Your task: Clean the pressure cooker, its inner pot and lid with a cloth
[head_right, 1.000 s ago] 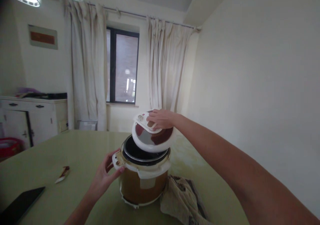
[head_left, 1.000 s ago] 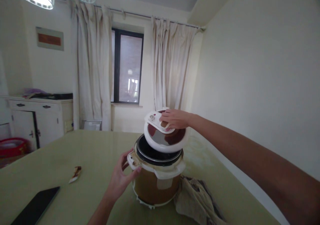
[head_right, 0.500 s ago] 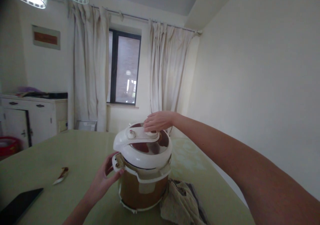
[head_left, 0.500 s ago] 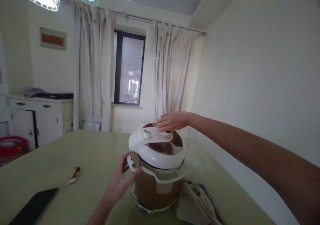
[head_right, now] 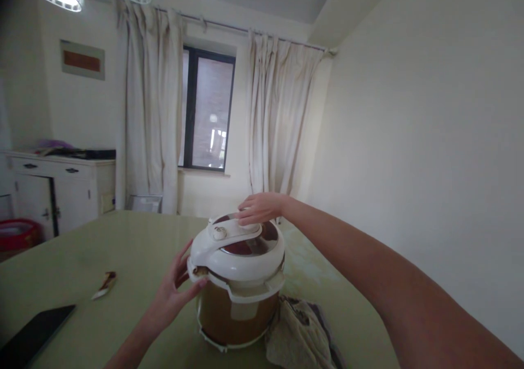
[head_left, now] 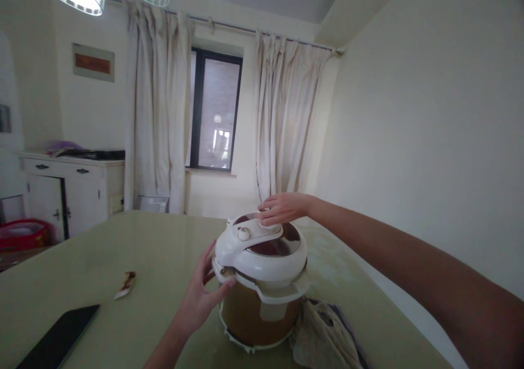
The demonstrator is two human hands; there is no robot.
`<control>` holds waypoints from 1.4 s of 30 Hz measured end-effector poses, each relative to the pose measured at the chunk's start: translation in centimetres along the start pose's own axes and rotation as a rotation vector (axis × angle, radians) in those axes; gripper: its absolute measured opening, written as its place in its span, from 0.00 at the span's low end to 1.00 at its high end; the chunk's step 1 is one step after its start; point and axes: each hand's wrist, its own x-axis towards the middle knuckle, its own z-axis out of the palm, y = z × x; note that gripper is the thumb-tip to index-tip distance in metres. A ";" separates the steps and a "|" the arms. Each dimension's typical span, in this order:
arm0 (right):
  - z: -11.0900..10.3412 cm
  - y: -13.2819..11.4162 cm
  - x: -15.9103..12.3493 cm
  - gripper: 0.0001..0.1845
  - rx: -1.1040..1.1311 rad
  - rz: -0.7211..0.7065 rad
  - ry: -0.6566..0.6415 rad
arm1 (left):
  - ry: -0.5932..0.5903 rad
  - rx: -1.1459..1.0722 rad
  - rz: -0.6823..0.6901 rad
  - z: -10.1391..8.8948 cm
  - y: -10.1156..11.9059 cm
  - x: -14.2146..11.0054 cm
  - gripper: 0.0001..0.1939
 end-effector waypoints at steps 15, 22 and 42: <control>3.3 -2.8 0.2 0.21 -0.200 0.193 0.136 | -0.019 -0.045 -0.004 0.0 0.9 0.1 0.43; 1.8 -2.5 1.1 0.27 -0.028 0.293 0.100 | 0.118 0.005 -0.067 0.8 1.3 1.1 0.42; -0.7 -2.1 2.3 0.30 0.236 0.598 -0.062 | 0.038 0.040 -0.123 0.6 3.8 4.8 0.53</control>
